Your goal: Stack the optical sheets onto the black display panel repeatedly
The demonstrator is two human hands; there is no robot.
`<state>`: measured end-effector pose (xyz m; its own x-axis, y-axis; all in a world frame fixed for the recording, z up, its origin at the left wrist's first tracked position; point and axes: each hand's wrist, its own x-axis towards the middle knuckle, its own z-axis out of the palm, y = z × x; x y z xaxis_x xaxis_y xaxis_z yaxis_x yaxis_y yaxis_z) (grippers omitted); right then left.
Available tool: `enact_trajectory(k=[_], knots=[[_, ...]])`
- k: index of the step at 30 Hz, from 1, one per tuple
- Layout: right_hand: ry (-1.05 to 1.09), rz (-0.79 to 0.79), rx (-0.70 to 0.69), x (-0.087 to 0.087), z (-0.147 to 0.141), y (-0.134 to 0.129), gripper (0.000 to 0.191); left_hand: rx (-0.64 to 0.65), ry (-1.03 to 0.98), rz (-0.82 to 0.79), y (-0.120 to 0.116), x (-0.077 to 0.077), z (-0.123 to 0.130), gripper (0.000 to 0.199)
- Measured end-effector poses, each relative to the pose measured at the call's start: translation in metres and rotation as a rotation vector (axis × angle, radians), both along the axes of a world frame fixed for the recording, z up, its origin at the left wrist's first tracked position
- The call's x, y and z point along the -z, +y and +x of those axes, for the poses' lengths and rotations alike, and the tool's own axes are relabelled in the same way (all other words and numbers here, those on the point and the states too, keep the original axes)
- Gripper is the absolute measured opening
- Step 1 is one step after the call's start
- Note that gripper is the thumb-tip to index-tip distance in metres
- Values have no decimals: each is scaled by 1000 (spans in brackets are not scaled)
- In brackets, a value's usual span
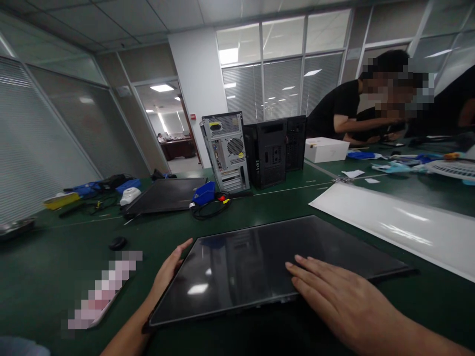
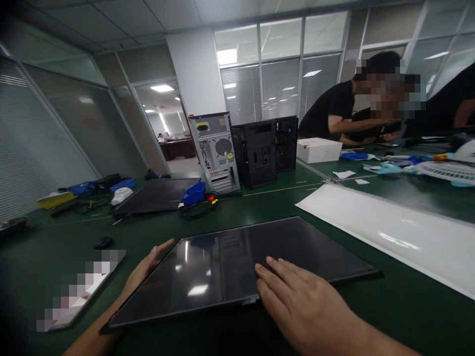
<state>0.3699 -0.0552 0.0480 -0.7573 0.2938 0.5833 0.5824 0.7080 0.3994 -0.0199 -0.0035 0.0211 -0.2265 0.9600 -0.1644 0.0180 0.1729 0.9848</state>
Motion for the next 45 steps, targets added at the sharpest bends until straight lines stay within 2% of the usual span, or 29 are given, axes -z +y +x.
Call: enact_trajectory(k=[3,5,8,10,12,14,15,17,20,23,26,29,33,35,39,40,41,45], knots=[[-41,-117,-46,11,-5,19,33,-40,-90,-5,3,1,-5,69],[-111,-269,-81,14,-1,38,33,-66,-183,-49,4,2,-5,76],[-191,-469,-94,19,25,75,48,-136,-227,-72,4,3,-2,81],[-114,-485,58,27,57,103,48,-177,-231,-76,4,3,-1,79],[34,-446,325,39,96,128,47,-192,-238,-85,4,3,-1,76],[177,-415,635,52,137,146,55,-188,-245,-81,4,3,-1,72],[217,-414,723,58,156,152,61,-184,-249,-77,4,3,-1,71],[266,-446,852,67,186,157,69,-187,-257,-69,4,3,-1,71],[273,-571,933,72,207,154,63,-192,-296,-67,4,1,-1,75],[264,-646,993,65,203,148,55,-170,-331,-60,4,0,-1,79],[262,-636,1048,53,188,143,52,-119,-310,-50,3,0,0,79],[265,-621,1054,41,171,135,49,-47,-242,-37,1,1,2,68],[281,-610,1001,29,140,117,44,-60,-39,29,1,0,4,49],[350,-632,898,24,121,108,46,-62,0,47,1,-1,4,46],[457,-792,435,22,91,96,47,-62,-37,40,0,-2,4,48],[456,-796,383,25,87,95,48,-64,-49,36,0,-2,4,48],[447,-778,390,28,84,95,48,-66,-58,33,-1,-1,4,49],[291,-663,582,40,81,99,51,-65,-57,39,0,-1,3,49]])
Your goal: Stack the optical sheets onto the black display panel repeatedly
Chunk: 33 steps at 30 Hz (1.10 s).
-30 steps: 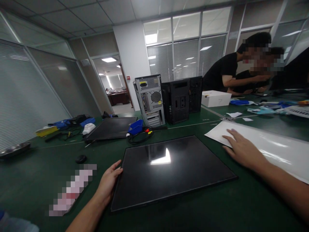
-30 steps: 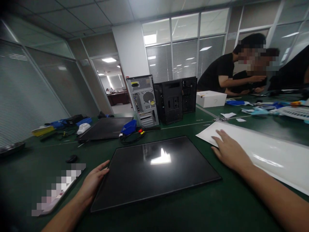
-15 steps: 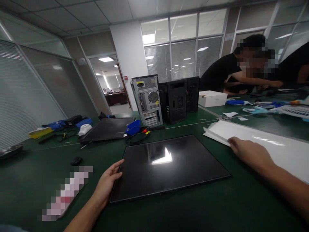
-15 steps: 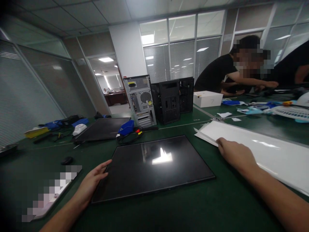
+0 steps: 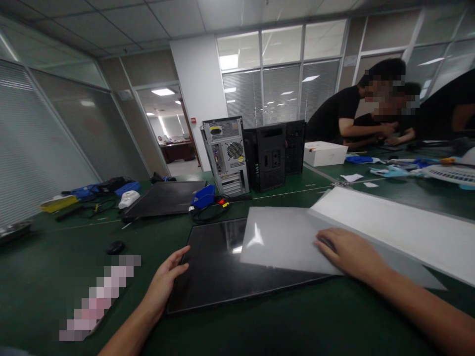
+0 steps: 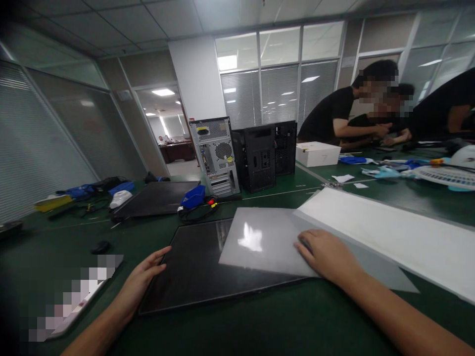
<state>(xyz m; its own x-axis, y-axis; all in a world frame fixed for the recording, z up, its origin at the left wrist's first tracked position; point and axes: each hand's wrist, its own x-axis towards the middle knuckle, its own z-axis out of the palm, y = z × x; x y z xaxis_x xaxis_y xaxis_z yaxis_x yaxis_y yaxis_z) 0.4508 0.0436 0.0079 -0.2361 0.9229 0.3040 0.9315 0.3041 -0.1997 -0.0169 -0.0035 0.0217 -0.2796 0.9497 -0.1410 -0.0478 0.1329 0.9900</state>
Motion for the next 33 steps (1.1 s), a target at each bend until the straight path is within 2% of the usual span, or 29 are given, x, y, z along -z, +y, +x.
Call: enact_trajectory(k=[2,6,8,10,13,15,21,24,29,33], knots=[[-33,-18,-64,1,-2,-1,50,4,26,7,1,1,-1,47],[108,-87,-243,-5,-9,-6,49,-1,101,15,1,2,-2,44],[105,-36,-221,-6,-9,-6,50,2,117,22,1,3,-2,43],[25,31,-127,-4,-8,-4,50,1,115,22,1,3,-2,43],[-89,45,-41,2,-4,0,49,-9,105,24,1,2,-2,42],[-114,34,-75,3,-5,0,48,-6,104,37,1,1,-1,41],[-45,-16,-331,-2,-19,-11,47,-34,107,-19,-1,-4,5,42],[-18,-72,-362,-2,-25,-17,52,-15,104,-61,0,-4,6,48],[-38,-154,-375,0,-26,-22,62,39,138,-41,1,1,2,57],[-3,-179,-438,-2,-25,-22,60,16,149,-66,1,-1,3,58]])
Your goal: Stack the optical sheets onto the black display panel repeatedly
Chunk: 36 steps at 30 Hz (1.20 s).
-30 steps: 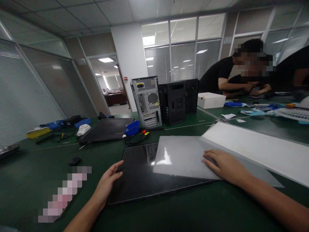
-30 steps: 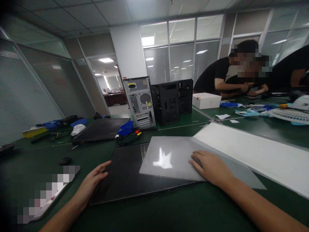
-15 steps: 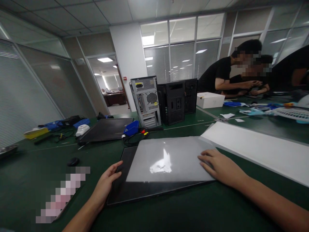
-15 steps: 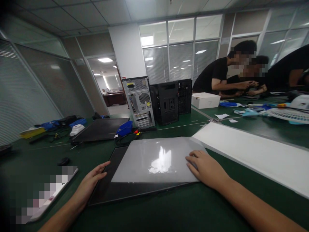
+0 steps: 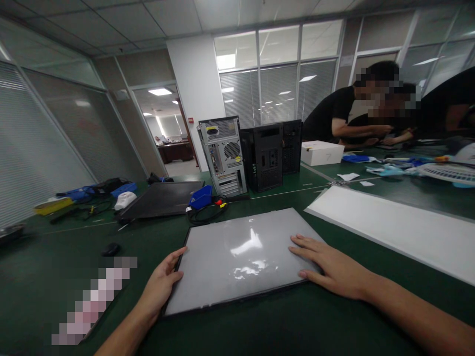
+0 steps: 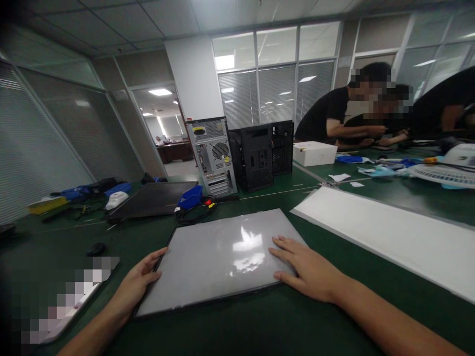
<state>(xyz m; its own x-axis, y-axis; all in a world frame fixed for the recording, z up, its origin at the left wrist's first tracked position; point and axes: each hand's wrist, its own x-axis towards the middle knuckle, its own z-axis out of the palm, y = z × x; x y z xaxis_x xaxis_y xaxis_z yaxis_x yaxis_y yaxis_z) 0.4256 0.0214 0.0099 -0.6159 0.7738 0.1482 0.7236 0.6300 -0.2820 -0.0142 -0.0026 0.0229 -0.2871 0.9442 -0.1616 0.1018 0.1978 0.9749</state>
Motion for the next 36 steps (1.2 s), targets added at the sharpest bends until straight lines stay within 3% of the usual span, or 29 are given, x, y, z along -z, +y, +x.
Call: enact_trajectory(k=[2,5,9,14,18,22,28,36], knots=[[30,21,15,0,4,4,57,-9,-6,-11,0,-1,1,58],[29,120,161,5,22,21,54,-13,-26,-21,0,-1,1,59],[-105,269,492,22,71,52,59,-8,-61,-10,2,3,0,60],[-150,237,732,36,127,68,63,-12,-55,-23,0,2,0,58],[-148,165,765,31,134,62,55,-20,-32,-16,-3,-4,3,52],[-141,189,823,16,117,55,55,0,-29,-41,-3,-6,4,53],[-100,261,677,-1,66,38,48,33,18,-11,-1,0,-1,56],[-51,259,31,-11,-5,-1,36,53,26,-30,-1,-1,0,58]])
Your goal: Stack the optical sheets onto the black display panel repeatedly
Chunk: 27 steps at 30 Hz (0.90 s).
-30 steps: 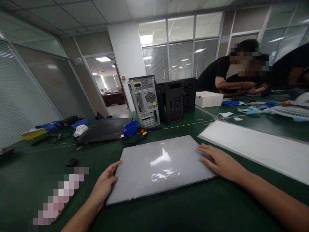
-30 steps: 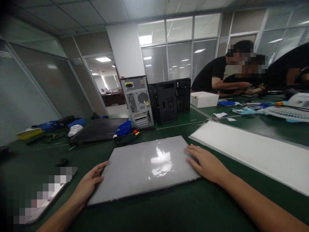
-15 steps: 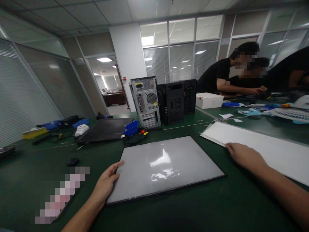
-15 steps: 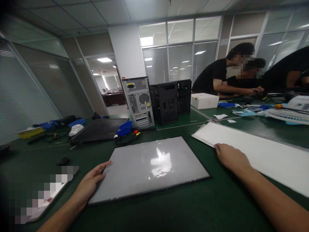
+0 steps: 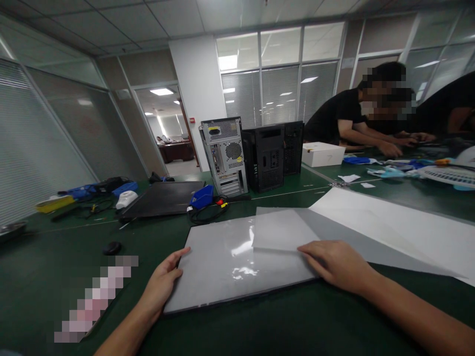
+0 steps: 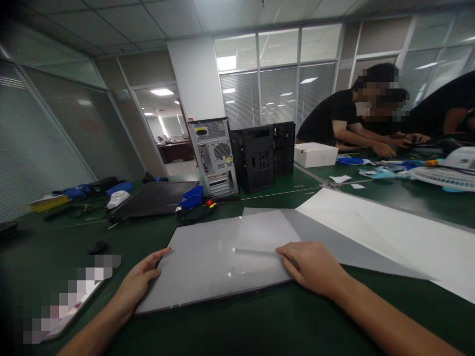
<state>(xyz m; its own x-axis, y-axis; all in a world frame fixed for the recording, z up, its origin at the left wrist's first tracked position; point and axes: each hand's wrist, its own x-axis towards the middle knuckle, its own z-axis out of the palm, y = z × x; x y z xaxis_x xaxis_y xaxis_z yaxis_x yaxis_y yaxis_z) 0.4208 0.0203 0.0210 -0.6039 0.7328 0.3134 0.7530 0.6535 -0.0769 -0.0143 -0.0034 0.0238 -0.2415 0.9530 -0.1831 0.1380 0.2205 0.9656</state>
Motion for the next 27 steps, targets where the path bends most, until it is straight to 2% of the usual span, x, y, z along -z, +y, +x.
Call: enact_trajectory(k=[2,4,7,10,13,17,27], knots=[[9,-51,-69,-4,-6,-5,35,3,-2,-3,0,0,1,58],[49,-80,-29,-5,-4,-4,36,6,-3,-4,0,0,1,58],[100,-82,203,-1,12,9,41,9,9,1,1,2,-1,57],[49,-50,481,10,39,28,50,14,26,6,2,4,-2,56],[-16,-47,629,20,62,40,60,15,26,3,2,5,-2,56],[-42,-99,617,26,67,42,61,14,24,10,1,4,-2,55],[-59,-128,435,17,7,12,66,-2,26,-4,-2,0,0,56]])
